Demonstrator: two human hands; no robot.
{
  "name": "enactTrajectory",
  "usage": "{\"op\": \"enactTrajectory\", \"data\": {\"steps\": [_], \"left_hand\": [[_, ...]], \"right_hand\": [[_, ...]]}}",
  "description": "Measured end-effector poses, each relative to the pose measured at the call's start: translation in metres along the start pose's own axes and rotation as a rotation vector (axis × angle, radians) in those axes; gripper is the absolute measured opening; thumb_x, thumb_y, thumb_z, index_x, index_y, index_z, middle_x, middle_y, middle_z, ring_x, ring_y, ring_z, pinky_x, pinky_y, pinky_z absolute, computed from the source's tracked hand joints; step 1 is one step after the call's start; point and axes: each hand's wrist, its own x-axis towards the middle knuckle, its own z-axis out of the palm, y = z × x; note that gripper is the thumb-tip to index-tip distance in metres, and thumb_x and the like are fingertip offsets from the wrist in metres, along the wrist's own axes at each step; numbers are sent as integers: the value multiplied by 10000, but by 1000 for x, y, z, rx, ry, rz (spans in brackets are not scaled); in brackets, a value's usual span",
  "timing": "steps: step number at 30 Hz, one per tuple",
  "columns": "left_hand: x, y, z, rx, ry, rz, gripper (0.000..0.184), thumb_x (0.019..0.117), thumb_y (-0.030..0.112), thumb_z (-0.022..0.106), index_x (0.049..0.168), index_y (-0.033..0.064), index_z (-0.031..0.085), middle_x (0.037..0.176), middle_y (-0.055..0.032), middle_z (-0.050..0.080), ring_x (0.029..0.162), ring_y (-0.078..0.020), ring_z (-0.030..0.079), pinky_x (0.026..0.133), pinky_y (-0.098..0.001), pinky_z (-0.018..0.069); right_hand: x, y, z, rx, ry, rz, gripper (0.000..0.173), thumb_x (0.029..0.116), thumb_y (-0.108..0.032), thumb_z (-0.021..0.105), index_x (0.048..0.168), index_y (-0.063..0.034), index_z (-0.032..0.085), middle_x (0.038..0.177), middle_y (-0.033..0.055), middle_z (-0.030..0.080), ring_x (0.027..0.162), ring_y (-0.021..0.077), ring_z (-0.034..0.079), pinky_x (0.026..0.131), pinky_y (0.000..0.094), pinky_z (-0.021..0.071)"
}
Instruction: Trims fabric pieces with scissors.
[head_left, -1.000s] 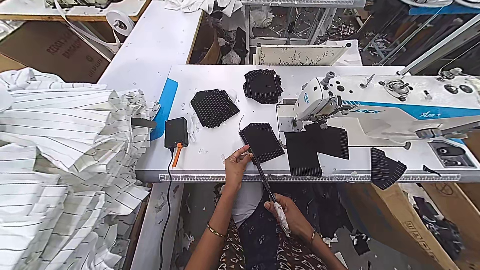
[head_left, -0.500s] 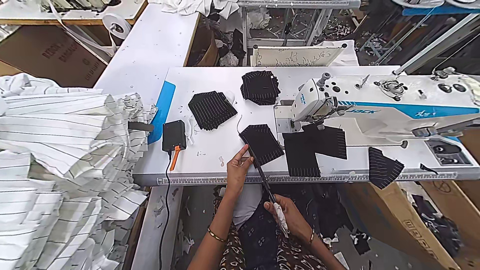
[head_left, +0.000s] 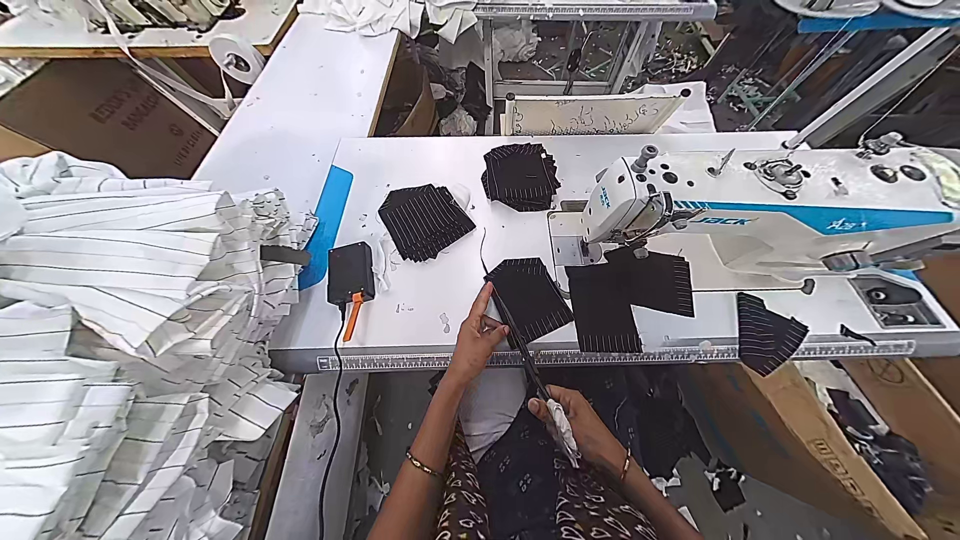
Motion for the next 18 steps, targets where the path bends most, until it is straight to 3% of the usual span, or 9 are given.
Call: {"op": "enactTrajectory", "data": {"steps": [2, 4, 7, 9, 11, 15, 18], "left_hand": [[2, 3, -3, 28, -64, -11, 883, 860, -89, 643, 1608, -14, 178, 1694, -148, 160, 706, 21, 591, 658, -200, 529], [4, 4, -5, 46, -93, -33, 938, 861, -77, 654, 1623, 12, 116, 1697, -146, 135, 696, 21, 592, 657, -197, 531], [3, 4, -5, 56, -98, -55, 985, 865, -59, 665, 1629, 26, 49, 1641, -163, 275, 697, 6, 606, 658, -195, 533], [2, 4, -5, 56, -79, -61, 989, 863, -58, 668, 1627, 23, 46, 1471, -169, 482, 661, -14, 602, 630, -201, 525], [1, 5, -5, 49, -106, -63, 994, 876, -62, 655, 1628, 30, 12, 1520, -167, 437, 678, -9, 607, 649, -195, 533], [-3, 5, 0, 63, -153, -83, 1025, 865, -49, 659, 1625, 38, -23, 1342, -140, 555, 626, -7, 583, 593, -187, 514], [-7, 5, 1, 75, -173, -72, 1033, 871, -49, 660, 1628, 48, -36, 1559, -166, 382, 648, 8, 587, 598, -179, 517]], "right_hand": [[2, -5, -1, -9, -14, 7, 406, 948, -512, 670, 842, -140, 548, 601, -77, 481, 503, 29, 480, 513, 217, 423], [5, -7, -1, -26, -9, -2, 396, 953, -498, 672, 838, -138, 552, 598, -75, 482, 504, 31, 478, 515, 221, 419], [4, -6, 0, 0, -1, -11, 351, 965, -427, 688, 825, -133, 556, 587, -78, 502, 495, 20, 489, 505, 204, 421], [3, -5, 2, 52, 2, -19, 335, 974, -402, 683, 818, -134, 556, 583, -81, 505, 488, 15, 486, 497, 195, 417], [4, -4, 4, 102, 7, -29, 332, 976, -401, 677, 817, -134, 559, 575, -83, 502, 473, 10, 480, 478, 185, 409], [11, -11, 4, 99, -10, -20, 357, 980, -447, 655, 859, -132, 541, 596, -77, 482, 489, 22, 480, 498, 197, 428], [14, -12, 1, 24, 10, -23, 371, 972, -460, 665, 851, -128, 551, 598, -70, 487, 493, 32, 480, 506, 214, 428]]}}
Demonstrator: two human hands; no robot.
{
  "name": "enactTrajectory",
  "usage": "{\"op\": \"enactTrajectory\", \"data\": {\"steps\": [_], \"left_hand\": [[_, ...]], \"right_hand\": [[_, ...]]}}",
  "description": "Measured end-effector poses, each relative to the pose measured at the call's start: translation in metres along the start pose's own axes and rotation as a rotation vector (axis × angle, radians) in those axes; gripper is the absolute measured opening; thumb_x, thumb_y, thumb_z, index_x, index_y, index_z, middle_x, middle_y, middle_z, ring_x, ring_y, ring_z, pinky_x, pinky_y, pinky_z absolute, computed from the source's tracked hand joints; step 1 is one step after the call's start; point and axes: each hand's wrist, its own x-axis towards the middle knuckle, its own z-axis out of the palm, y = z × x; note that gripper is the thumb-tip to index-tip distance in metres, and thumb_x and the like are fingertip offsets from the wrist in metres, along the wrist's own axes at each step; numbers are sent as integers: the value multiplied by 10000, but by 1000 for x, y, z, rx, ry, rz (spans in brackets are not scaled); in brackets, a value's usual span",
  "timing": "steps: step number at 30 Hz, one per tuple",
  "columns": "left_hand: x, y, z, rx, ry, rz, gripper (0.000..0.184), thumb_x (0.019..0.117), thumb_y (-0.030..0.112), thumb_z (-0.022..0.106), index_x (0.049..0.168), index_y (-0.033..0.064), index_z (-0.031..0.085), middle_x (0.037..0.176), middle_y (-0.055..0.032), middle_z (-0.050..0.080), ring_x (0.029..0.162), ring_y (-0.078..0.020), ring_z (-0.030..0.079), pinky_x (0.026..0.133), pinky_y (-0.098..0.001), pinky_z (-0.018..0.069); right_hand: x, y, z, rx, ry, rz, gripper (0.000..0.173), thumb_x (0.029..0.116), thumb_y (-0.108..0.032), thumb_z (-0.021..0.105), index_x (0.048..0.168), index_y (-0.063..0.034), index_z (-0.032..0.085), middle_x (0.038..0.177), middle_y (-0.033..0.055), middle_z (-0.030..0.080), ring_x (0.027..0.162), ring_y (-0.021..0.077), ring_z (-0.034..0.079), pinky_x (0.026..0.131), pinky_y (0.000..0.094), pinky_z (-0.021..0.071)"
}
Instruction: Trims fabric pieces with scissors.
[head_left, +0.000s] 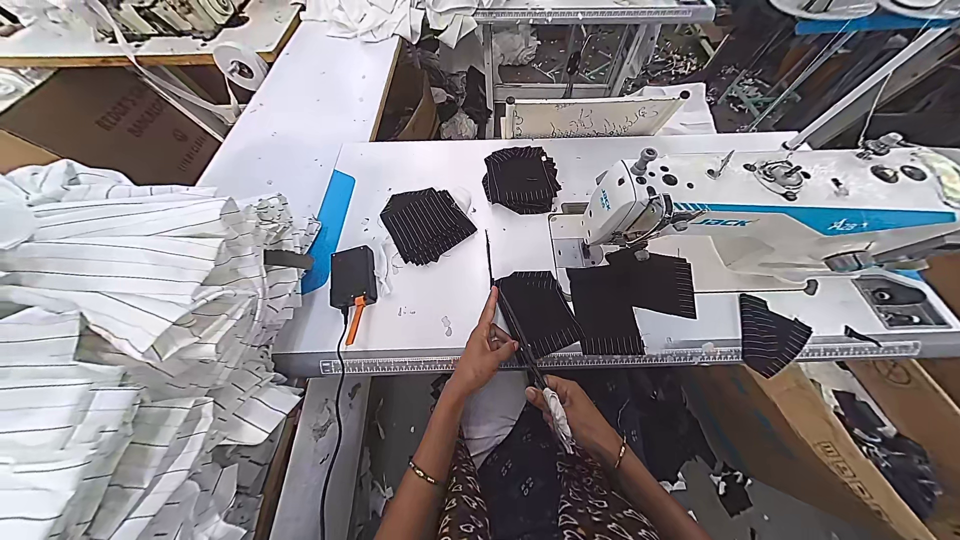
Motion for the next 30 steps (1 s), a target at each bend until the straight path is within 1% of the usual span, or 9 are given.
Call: {"op": "enactTrajectory", "data": {"steps": [2, 5, 9, 12, 15, 19, 23, 26, 30], "left_hand": [[-1, -1, 1, 5, 11, 14, 1028, 860, -55, 664, 1628, 39, -13, 1553, -171, 384, 652, -3, 606, 609, -189, 534], [-1, 1, 1, 26, -12, 25, 1027, 866, -58, 657, 1631, 49, -19, 1687, -153, 156, 697, 15, 619, 650, -192, 550], [-3, 6, 4, 74, -46, 11, 1020, 874, -46, 652, 1629, 51, -27, 1631, -156, 276, 692, 14, 611, 640, -189, 541], [-7, 9, 7, 97, -81, 7, 1009, 882, -54, 642, 1632, 59, -23, 1698, -139, 115, 698, 33, 598, 654, -191, 542], [-9, 10, 7, 106, -87, 12, 1006, 879, -57, 647, 1634, 63, -6, 1710, -127, 58, 704, 37, 603, 666, -194, 552], [-13, 9, 5, 141, -78, 44, 957, 868, -52, 654, 1635, 50, 91, 1709, -124, 97, 692, 44, 584, 659, -194, 540], [-21, 10, -1, 245, -52, -8, 767, 863, -27, 651, 1573, 74, 380, 1673, -147, 246, 758, -30, 623, 686, -236, 542], [-24, 25, -8, 322, -108, -98, 753, 873, -13, 644, 1574, 78, 383, 1660, -158, 277, 787, -62, 627, 706, -258, 533], [-5, 69, -9, 356, -94, 92, 771, 854, -17, 671, 1568, 82, 397, 1639, -160, 333, 828, -69, 665, 725, -261, 559]], "right_hand": [[-1, 4, 0, 0, 17, -11, 356, 969, -436, 681, 837, -126, 566, 586, -69, 507, 485, 30, 489, 496, 210, 427], [-1, 7, 1, 20, 35, -22, 362, 961, -444, 688, 815, -137, 565, 574, -77, 512, 481, 25, 495, 491, 204, 424], [3, 0, 1, 42, 46, -41, 384, 953, -486, 680, 864, -126, 579, 597, -74, 504, 493, 27, 486, 499, 206, 426], [7, -9, -3, -42, 61, -35, 388, 952, -490, 680, 891, -123, 567, 625, -78, 491, 523, 23, 480, 533, 212, 424], [10, -9, -5, -138, 99, -50, 382, 941, -472, 700, 853, -122, 574, 608, -74, 484, 517, 33, 474, 537, 235, 417], [9, -5, -5, -151, 137, -58, 384, 931, -459, 722, 819, -125, 571, 583, -72, 492, 494, 34, 479, 518, 232, 420], [9, -6, -8, -57, 281, -120, 343, 940, -405, 727, 826, -113, 590, 569, -74, 497, 481, 27, 480, 501, 220, 420], [14, -9, -18, 2, 436, -253, 297, 945, -347, 713, 816, -112, 585, 545, -91, 492, 451, 5, 475, 464, 199, 422], [25, -10, -29, 37, 559, -402, 241, 937, -300, 698, 831, -112, 591, 562, -111, 533, 461, -18, 515, 465, 181, 462]]}}
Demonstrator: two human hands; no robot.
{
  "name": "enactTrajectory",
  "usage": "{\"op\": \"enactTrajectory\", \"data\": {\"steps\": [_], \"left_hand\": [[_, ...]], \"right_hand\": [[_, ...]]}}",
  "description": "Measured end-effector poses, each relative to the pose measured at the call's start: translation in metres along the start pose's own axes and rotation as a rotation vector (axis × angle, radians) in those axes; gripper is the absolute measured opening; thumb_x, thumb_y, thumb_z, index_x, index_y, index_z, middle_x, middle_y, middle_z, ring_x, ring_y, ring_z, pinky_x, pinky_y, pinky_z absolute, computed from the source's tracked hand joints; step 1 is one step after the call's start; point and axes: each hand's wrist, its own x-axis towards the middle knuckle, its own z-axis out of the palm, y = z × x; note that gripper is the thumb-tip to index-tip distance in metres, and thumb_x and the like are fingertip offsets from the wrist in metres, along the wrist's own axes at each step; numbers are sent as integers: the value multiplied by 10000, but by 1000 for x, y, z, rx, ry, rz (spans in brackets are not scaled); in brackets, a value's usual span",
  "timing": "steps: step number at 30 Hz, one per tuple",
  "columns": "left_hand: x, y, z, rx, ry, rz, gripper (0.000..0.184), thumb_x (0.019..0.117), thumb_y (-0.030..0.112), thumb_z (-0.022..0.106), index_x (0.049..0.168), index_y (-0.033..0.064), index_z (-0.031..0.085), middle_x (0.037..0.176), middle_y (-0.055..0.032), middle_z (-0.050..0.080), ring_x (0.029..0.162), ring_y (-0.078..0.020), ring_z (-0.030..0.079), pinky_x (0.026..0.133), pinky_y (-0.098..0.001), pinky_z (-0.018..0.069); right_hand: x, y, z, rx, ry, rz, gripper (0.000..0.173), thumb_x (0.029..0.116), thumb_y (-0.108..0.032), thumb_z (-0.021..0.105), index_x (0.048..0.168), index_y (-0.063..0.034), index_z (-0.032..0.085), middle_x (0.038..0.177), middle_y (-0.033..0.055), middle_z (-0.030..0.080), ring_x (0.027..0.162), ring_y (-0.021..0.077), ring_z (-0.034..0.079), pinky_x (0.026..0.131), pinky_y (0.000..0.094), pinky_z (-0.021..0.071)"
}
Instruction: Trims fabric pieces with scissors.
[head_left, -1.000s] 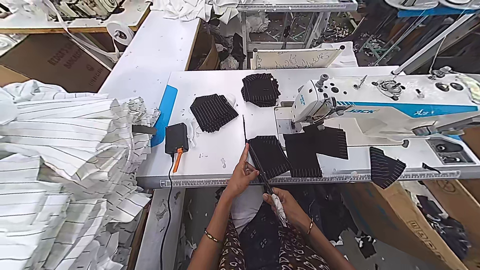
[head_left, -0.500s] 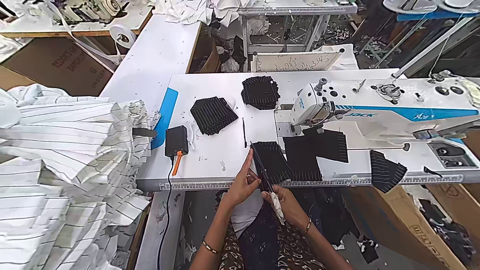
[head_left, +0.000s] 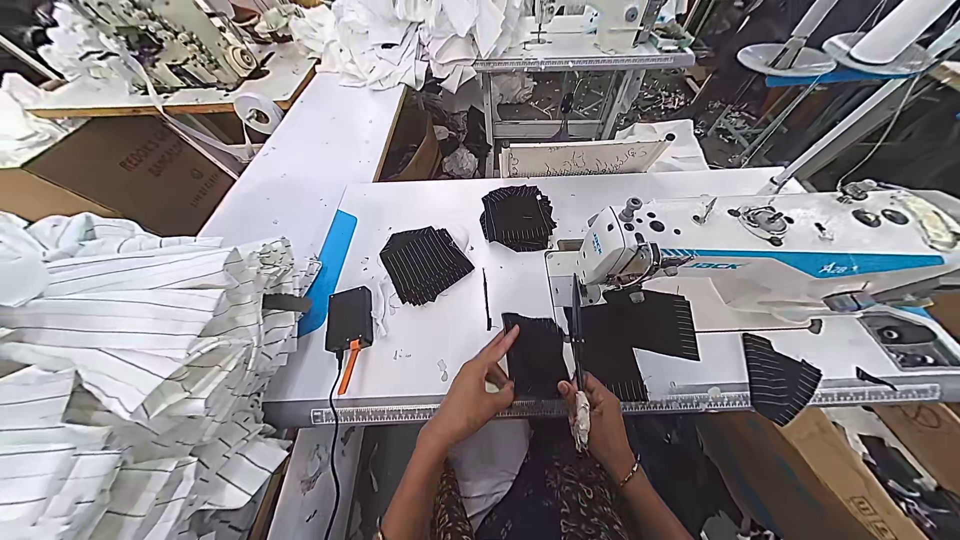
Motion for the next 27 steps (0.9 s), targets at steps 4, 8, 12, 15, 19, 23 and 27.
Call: {"op": "enactTrajectory", "data": {"steps": [4, 8, 12, 15, 19, 23, 27], "left_hand": [[69, 34, -20, -97, 226, 293, 736, 867, 11, 693, 1539, -22, 394, 1523, -175, 491, 840, -42, 671, 750, -231, 570], [165, 36, -23, -579, 630, 377, 849, 862, -97, 664, 1596, 9, 250, 933, -49, 705, 714, -66, 661, 772, -272, 589], [241, -10, -9, -731, 805, 139, 859, 891, -90, 670, 1615, 33, 225, 1423, -247, 540, 1002, -186, 677, 932, -317, 545], [247, -25, -2, -623, 721, -19, 847, 919, -47, 675, 1615, 6, 195, 1619, -279, 298, 1258, -291, 610, 1058, -378, 504], [199, -36, 7, -212, 749, 78, 640, 929, 11, 659, 1516, -51, 410, 1542, -305, 394, 1107, -282, 670, 887, -379, 583], [131, -66, 25, 439, 610, -42, 666, 948, 330, 672, 1496, -1, 491, 1599, -252, 377, 1446, -459, 404, 1153, -673, 272], [109, -61, 63, 520, 272, 57, 643, 1052, 380, 497, 1554, -8, 393, 1614, -182, 393, 1525, -350, 323, 1244, -604, 174]], "right_hand": [[9, 18, 1, 71, 61, -114, 239, 915, -284, 707, 783, -137, 574, 534, -125, 532, 428, -28, 504, 420, 173, 442], [6, 32, 1, 81, 57, -266, 207, 883, -254, 745, 795, -132, 603, 574, -126, 578, 465, -51, 527, 444, 150, 460], [5, 35, 6, -36, 104, -308, 255, 842, -293, 783, 760, -124, 610, 583, -121, 576, 498, -74, 504, 471, 141, 426], [5, 31, 5, -17, 108, -262, 246, 848, -272, 783, 762, -129, 603, 579, -128, 574, 488, -71, 506, 463, 144, 431], [3, 35, 7, -15, 126, -288, 252, 833, -270, 790, 750, -123, 602, 574, -126, 562, 490, -77, 495, 468, 133, 422], [5, 35, 8, 45, 126, -290, 246, 836, -279, 795, 755, -149, 601, 585, -139, 574, 491, -70, 515, 463, 136, 439], [3, 31, 5, 74, 91, -260, 178, 839, -219, 759, 788, -128, 616, 619, -136, 623, 500, -61, 551, 473, 143, 476]]}}
